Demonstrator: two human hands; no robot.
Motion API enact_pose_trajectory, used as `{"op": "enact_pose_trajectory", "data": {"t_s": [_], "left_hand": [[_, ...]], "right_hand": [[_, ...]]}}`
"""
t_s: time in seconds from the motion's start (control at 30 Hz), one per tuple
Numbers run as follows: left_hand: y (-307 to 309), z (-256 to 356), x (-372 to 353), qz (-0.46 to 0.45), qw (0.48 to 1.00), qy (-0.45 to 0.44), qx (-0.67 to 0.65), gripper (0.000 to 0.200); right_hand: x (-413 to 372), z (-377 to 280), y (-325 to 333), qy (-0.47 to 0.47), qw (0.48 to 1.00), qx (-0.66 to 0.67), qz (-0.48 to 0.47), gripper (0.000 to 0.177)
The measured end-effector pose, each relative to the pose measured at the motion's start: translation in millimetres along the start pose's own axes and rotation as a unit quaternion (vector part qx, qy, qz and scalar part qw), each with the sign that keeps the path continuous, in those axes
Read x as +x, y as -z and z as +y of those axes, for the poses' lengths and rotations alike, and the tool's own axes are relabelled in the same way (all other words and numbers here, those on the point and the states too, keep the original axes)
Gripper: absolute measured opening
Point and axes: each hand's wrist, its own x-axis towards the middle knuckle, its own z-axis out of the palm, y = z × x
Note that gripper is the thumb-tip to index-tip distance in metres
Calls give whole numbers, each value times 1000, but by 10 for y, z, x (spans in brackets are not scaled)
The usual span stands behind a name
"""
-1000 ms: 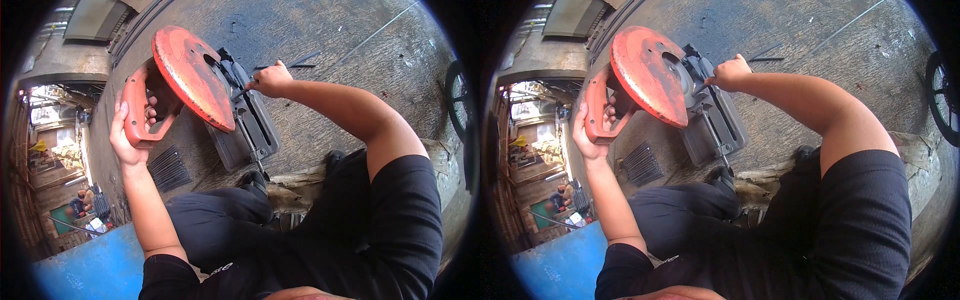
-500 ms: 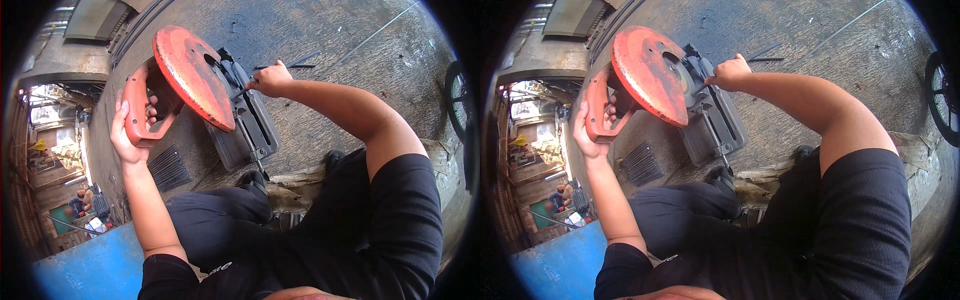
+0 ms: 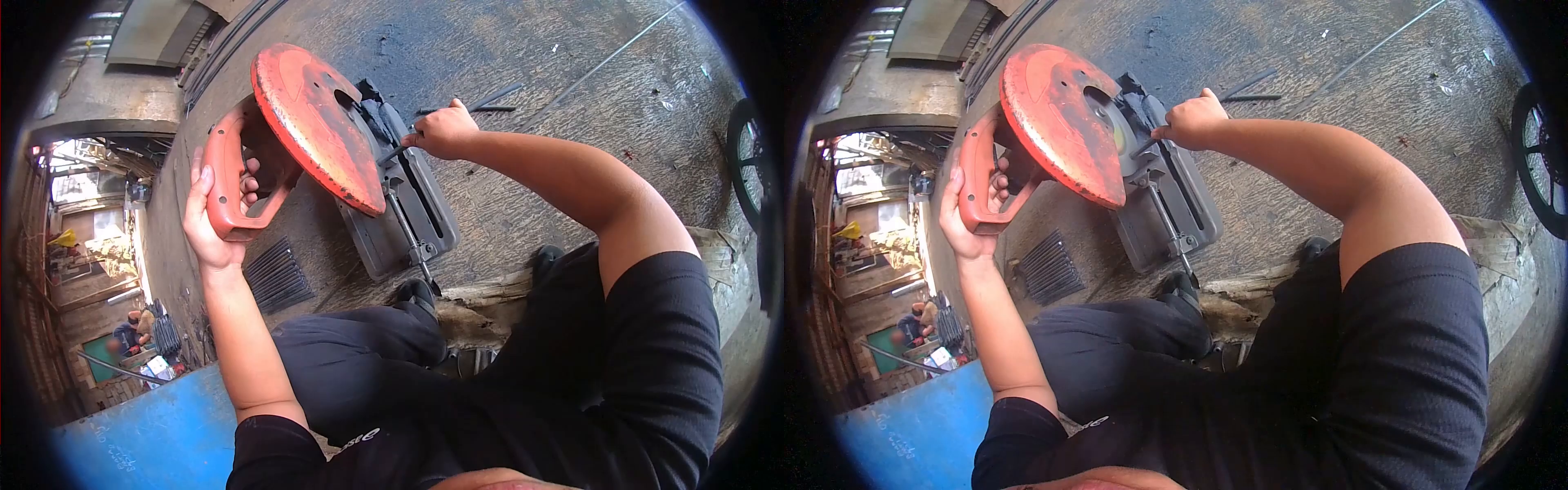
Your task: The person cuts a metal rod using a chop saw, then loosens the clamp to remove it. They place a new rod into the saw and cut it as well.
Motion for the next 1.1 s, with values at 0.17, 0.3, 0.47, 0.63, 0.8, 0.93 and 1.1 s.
{"op": "enact_pose_trajectory", "data": {"t_s": [0.17, 0.3, 0.47, 0.63, 0.8, 0.93, 1.1], "left_hand": [[-13, -7, -3, 11, 1000, 0, 2, 59], [-14, -10, -3, 1, 1000, 1, -5, 59], [-15, -10, -4, -1, 1000, -2, -3, 59], [-5, -12, 0, -7, 1000, -1, -5, 57], [-20, -5, -7, 1, 1000, 1, -6, 56], [-12, -6, -4, -4, 1000, -1, -3, 56], [-19, -2, -6, -1, 1000, 0, -2, 56]], "right_hand": [[11, 1, 14, -5, 1000, -3, -8, 58], [2, 7, 12, 0, 1000, -2, -3, 58], [29, 19, -21, -3, 1000, -6, -15, 58], [29, 27, -24, -2, 1000, 1, -11, 58], [19, 23, -12, 0, 1000, 3, -13, 57], [15, 15, 2, -1, 1000, 1, -19, 57], [-2, 14, 16, 0, 1000, 4, -24, 58]]}}
